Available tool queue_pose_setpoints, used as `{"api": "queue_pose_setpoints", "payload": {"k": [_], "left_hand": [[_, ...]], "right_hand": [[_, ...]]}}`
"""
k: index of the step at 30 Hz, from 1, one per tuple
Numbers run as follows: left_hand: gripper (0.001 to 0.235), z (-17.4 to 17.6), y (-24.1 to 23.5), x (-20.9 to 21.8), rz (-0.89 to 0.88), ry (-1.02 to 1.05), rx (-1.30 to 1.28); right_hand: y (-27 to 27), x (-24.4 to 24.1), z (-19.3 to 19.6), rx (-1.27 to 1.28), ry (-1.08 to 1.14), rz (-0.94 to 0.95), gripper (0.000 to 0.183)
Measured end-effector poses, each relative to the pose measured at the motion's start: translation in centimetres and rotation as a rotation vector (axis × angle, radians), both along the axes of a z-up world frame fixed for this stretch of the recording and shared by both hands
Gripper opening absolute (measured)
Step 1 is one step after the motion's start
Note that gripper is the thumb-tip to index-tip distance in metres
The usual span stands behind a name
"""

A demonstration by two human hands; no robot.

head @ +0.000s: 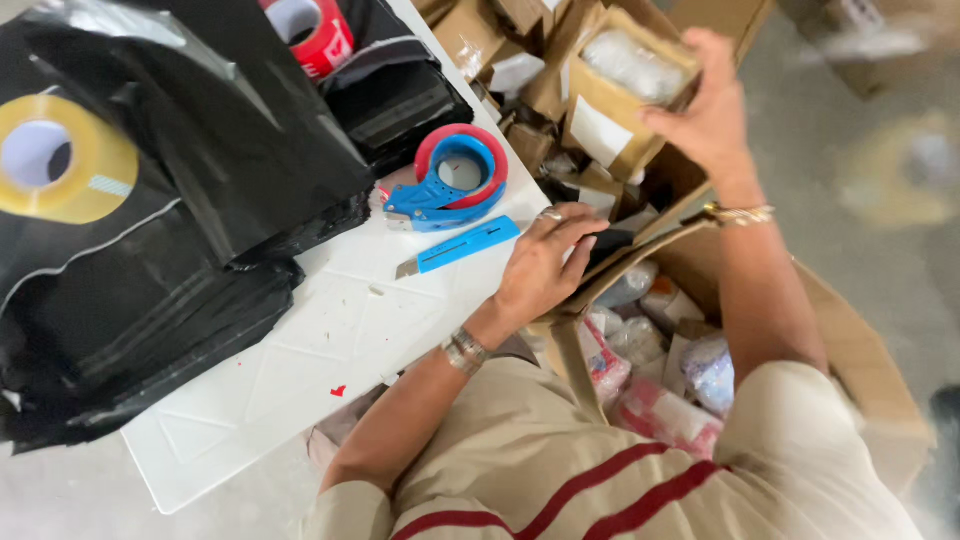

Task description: The person packs items into black poly mailers, seals them, applies fragile tape, and then adheres shipping labels to the exterior.

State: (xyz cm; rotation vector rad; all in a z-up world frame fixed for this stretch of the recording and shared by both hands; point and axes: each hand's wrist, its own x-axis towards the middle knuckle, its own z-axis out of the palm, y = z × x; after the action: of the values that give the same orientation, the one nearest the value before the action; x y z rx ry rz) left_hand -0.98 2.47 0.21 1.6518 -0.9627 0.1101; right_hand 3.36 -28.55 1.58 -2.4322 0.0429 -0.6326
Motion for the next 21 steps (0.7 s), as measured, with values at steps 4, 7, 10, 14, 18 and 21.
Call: {"api": "queue_pose_setpoints", "payload": {"k": [4,7,10,14,18,21], "left_hand": [[0.040,5.2,5.6,-0.1,0.179,-0.064,-0.086],[0.070,9.3,11.4,-0.1,0.338,-0.133,-0.060],[0.098,12.2,16.8,-1.4,0.324,-0.034,-0.081],[0.114,11.2,23.1,-2.8,0.336,-0.063,-0.076],[0.081,5.9,28.7,-2.5,0.218,0.480,-0.443],[0.092,3.6,30.6,-2.8,0.102,0.522,-0.886]], "right_hand": [[3.0,-3.2,10.8,-0.203,-0.380,0.220,0.090],[6.6,-3.4,13.9,0.364,-0.336,0.415,0.078],[13.5,-2.4,14.5,0.552,-0.304,0.680,0.083],[25.1,-2.2,15.9,0.756,-0.194,1.005,0.092],[31.9,-1.0,15.8,0.808,-0.068,1.312,0.104],[33.8,2.2,12.5,0.904,0.249,1.431,0.104]]}}
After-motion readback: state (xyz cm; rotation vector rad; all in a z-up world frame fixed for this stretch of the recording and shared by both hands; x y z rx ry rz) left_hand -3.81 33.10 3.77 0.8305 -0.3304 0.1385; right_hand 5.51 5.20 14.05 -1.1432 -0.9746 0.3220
